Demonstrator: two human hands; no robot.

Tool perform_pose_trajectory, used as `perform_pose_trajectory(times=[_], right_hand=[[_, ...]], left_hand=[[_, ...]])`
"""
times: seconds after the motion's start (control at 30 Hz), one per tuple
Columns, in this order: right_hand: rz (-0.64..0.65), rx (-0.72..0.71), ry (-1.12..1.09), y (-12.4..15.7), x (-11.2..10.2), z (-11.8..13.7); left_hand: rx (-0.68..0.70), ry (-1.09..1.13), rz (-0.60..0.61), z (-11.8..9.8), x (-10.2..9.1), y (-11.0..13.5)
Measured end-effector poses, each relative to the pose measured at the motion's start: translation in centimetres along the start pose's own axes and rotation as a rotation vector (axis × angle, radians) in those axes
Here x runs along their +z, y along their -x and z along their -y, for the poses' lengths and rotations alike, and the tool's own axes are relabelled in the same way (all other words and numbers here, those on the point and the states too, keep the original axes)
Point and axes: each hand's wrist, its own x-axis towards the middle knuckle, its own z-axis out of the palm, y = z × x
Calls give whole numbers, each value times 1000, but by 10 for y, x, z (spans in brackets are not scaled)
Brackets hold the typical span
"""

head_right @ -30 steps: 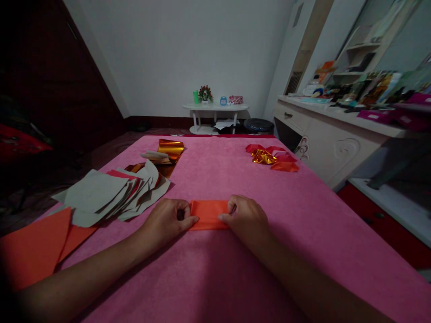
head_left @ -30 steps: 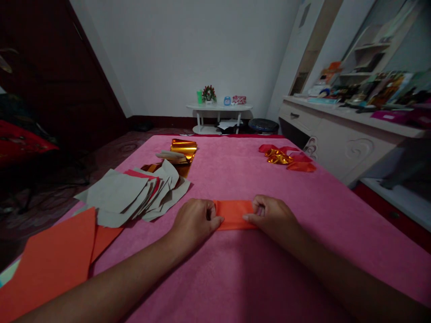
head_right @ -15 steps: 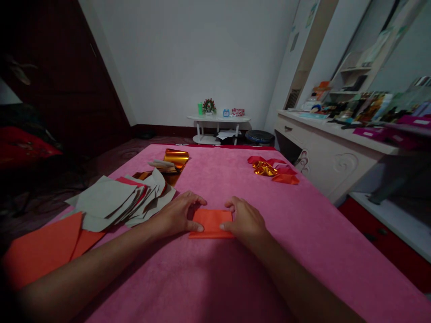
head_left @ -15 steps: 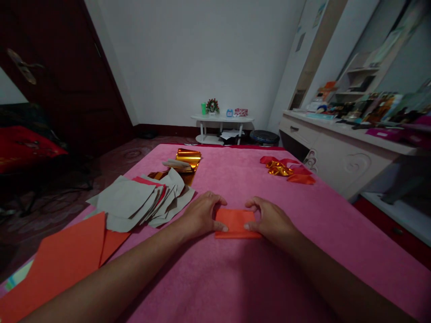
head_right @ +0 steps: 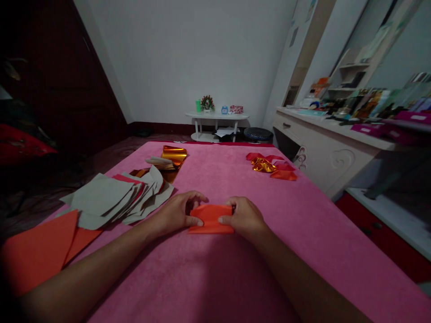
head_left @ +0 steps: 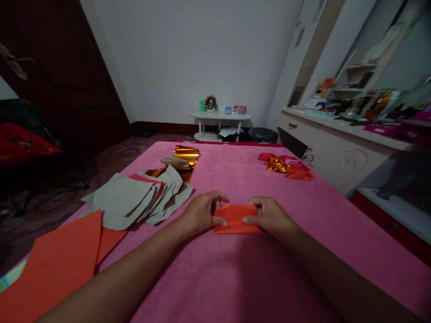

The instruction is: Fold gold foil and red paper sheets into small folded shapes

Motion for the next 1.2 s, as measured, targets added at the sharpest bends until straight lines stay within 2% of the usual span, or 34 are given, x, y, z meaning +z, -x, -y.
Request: perform_pose_trajectory(times=[0.17, 0.23, 0.37, 0.43, 0.67, 0.87, 0.97, 1.2], right_hand=[[38, 11, -365, 6, 8, 9], [-13, -25, -410, 8, 10, 13], [-243, -189, -368, 10, 12, 16], [-295, -216, -376, 12, 12, 16], [-303, -212, -439, 16, 15, 17], [-299, -309, -458, 14, 15, 13], [-282, -282, -496, 16, 14, 14], [-402, -278, -516, 19, 13, 20]], left_hand=[[64, 359, -93, 1, 11, 3], [103, 397, -109, -1, 12, 5], [116, 392, -173, -7, 10, 8], [95, 413, -195, -8, 9, 9], [111, 418, -201, -6, 8, 10], [96, 358, -212, -10, 9, 12], [88, 349, -205, -9, 11, 12], [118, 276, -255, -11, 10, 12]])
